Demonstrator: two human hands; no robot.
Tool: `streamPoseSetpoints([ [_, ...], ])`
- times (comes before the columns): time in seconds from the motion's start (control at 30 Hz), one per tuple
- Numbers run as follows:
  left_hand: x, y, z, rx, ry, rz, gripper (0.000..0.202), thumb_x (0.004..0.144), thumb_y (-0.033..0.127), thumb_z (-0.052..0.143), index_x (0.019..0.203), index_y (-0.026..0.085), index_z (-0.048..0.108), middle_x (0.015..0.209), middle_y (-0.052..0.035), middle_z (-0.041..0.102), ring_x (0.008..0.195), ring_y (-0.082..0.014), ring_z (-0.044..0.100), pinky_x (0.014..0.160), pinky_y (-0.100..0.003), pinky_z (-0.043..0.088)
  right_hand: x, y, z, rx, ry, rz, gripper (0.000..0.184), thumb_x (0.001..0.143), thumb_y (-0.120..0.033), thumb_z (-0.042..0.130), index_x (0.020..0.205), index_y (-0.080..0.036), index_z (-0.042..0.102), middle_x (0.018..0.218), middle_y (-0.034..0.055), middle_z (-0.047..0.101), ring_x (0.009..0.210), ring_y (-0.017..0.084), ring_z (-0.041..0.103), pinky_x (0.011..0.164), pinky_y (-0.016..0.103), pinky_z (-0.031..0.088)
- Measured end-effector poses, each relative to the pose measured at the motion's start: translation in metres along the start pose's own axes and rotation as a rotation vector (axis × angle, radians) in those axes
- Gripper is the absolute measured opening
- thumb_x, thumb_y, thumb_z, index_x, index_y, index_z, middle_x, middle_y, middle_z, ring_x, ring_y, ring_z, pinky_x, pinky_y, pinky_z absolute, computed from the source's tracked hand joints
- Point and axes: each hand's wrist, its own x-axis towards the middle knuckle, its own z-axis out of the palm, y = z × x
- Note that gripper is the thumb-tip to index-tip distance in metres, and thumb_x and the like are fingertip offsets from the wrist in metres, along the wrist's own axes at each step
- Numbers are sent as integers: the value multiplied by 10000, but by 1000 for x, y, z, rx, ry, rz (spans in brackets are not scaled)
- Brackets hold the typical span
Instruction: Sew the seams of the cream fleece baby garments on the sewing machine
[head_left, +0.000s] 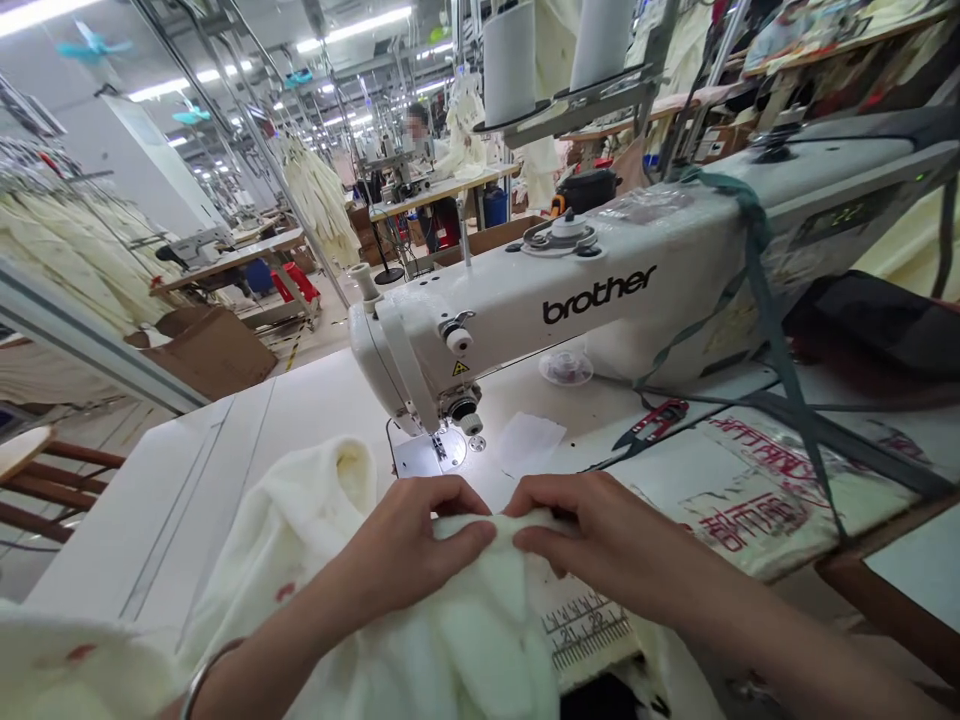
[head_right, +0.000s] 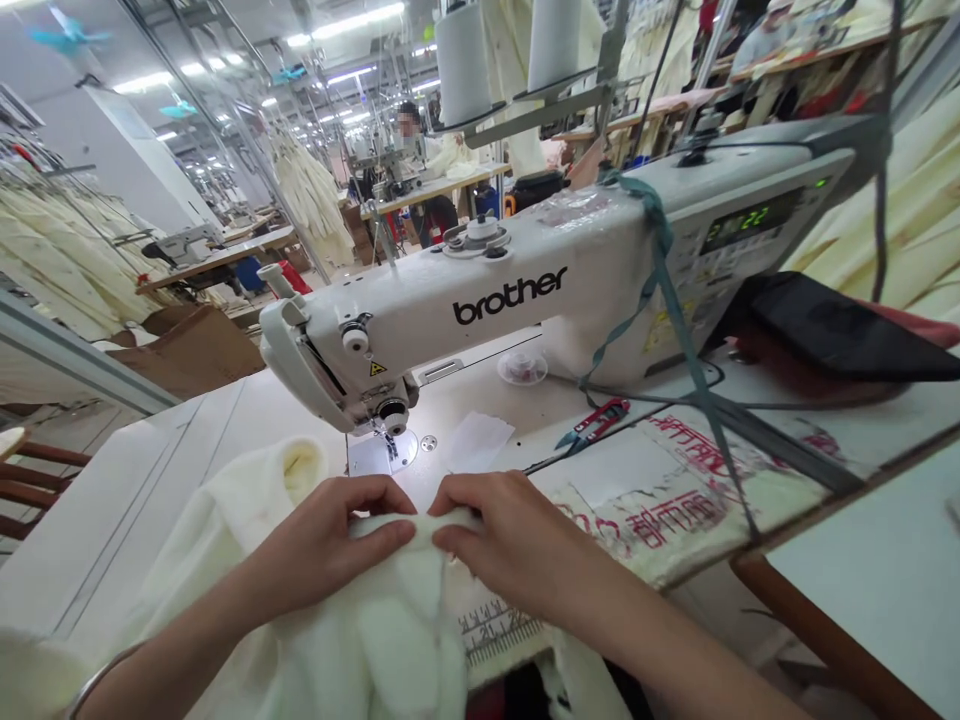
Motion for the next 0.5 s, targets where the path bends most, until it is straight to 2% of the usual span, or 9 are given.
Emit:
streamPoseSetpoints([
  [0.13, 9, -12, -4, 58, 105, -119, 130, 754, 269, 535, 701, 172, 603, 670, 28, 612, 652, -111, 522, 626, -223, 371, 28, 2, 7, 92, -82, 30, 96, 781, -97, 539, 766, -183, 578, 608, -46, 598, 553, 107, 551, 505, 176, 374],
  [0.27, 25, -35, -8, 63, 208, -179, 155, 736, 271, 511, 630, 161, 539, 639, 31, 567, 645, -112, 498, 599, -217, 340, 63, 0, 11, -96, -62, 7, 127, 796, -92, 504, 714, -187, 480, 612, -42, 568, 563, 119, 534, 515, 203, 351],
  [0.4, 40, -54, -11, 54, 248, -211, 141, 703, 235, 497, 589, 152, 500, 597, 32, 516, 617, -107, 474, 575, -216, 316, 87, -2, 12, -253, 11, 20, 113, 749, -103, 513, 675, -188, 502, 657, 12, 550, 652, 185, 543, 561, 252, 342],
  [0.5, 48, -62, -11, 80, 284, -208, 112, 692, 230, 509, 610, 155, 528, 629, 18, 557, 645, -126, 504, 598, -228, 332, 97, -1, 14, -297, 22, 12, 55, 749, -164, 560, 730, -215, 571, 732, 34, 579, 768, 231, 574, 609, 267, 391],
])
